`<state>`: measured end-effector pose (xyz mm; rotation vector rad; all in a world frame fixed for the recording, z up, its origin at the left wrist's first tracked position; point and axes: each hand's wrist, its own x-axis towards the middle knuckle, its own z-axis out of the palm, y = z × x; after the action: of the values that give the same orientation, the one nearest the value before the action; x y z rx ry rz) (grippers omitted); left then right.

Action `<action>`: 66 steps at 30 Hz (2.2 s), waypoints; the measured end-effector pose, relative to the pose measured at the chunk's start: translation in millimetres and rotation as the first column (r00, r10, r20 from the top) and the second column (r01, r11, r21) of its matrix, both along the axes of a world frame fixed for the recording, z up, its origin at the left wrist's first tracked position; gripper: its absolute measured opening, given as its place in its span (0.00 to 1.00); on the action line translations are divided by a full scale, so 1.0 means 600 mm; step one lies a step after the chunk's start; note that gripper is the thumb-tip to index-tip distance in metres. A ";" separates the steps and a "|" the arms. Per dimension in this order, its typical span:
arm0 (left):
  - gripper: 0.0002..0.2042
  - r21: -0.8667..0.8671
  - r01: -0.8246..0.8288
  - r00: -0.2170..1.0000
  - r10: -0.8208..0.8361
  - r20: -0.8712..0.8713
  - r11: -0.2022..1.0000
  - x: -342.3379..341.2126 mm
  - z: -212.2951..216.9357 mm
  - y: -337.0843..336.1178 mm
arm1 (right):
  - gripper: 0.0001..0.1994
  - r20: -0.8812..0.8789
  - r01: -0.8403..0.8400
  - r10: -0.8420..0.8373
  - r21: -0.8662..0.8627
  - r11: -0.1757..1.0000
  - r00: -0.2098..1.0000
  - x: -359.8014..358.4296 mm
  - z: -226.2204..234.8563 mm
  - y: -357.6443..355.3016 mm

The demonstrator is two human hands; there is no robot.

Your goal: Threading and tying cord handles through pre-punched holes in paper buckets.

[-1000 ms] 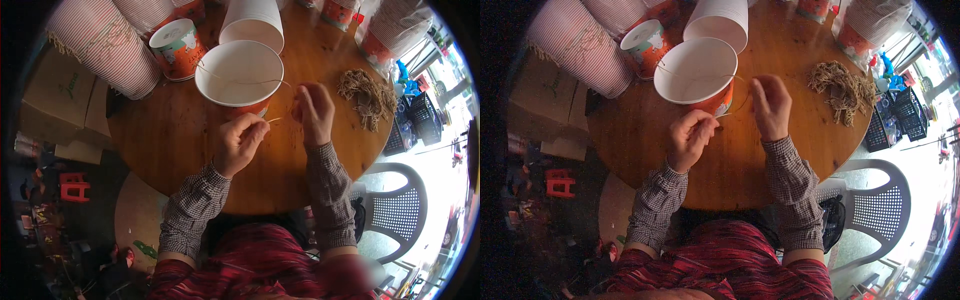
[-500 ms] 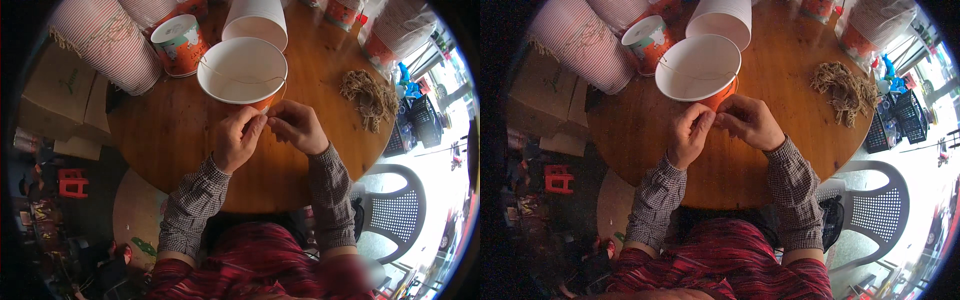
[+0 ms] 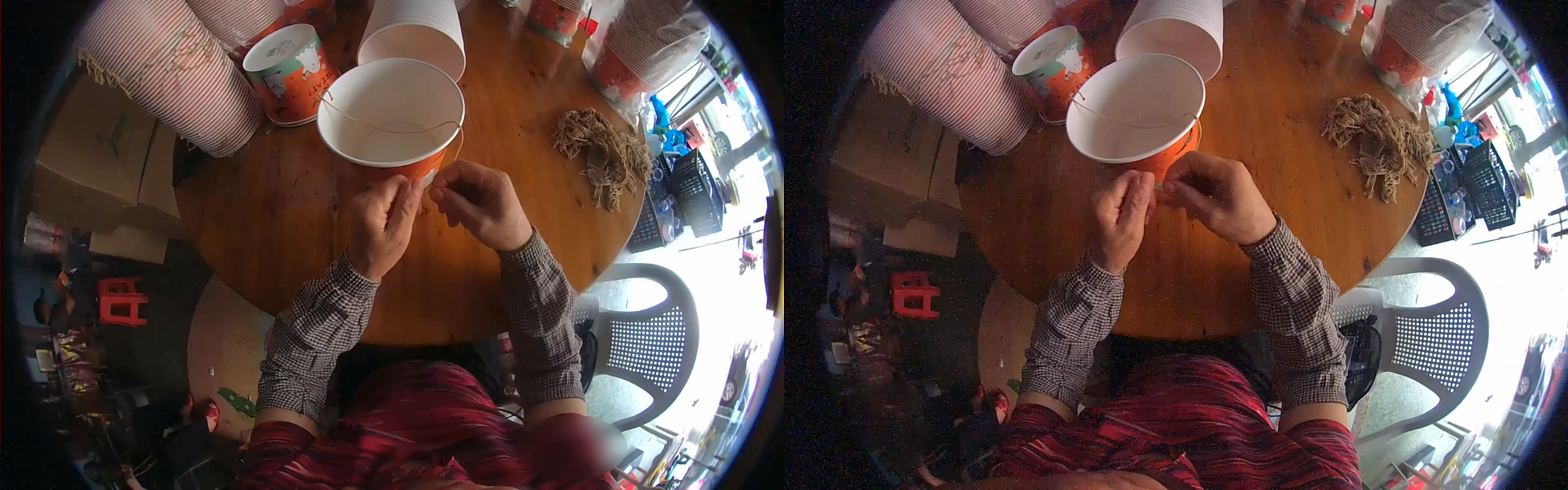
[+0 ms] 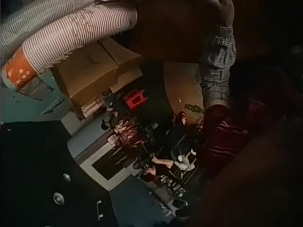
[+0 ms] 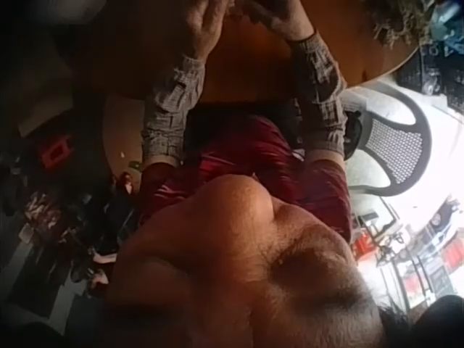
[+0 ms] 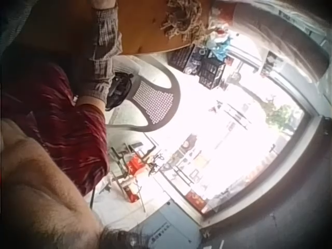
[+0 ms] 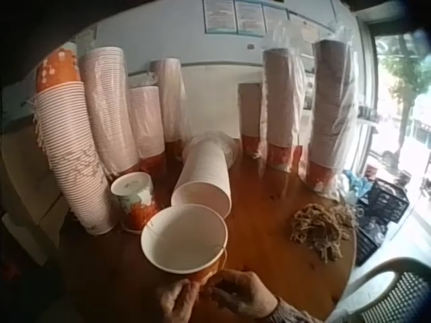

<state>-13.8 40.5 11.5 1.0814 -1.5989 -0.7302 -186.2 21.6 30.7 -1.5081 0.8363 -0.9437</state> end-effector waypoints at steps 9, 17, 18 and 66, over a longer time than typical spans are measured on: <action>0.04 -0.241 -0.009 0.998 0.023 0.056 0.971 -0.009 0.002 -0.006 | 0.05 0.043 0.007 -0.004 -0.058 0.998 0.999 -0.001 0.000 -0.002; 0.03 -0.250 0.034 0.998 -0.018 0.068 0.968 -0.010 -0.002 -0.005 | 0.05 -0.003 0.052 -0.052 -0.098 0.994 0.999 -0.002 -0.005 -0.005; 0.03 -0.293 0.032 0.996 -0.007 0.086 0.956 -0.010 -0.004 -0.007 | 0.05 -0.002 0.054 -0.055 -0.097 0.994 0.998 -0.002 -0.004 -0.006; 0.14 -0.169 -0.086 0.766 0.174 0.619 0.982 -0.010 0.069 -0.036 | 0.09 0.634 0.163 -0.279 0.235 0.958 0.721 0.049 -0.091 -0.056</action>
<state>-19.5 19.1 52.7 1.4157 -2.0715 -0.1457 -156.9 -11.9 -23.8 -0.8225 0.5465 -1.4416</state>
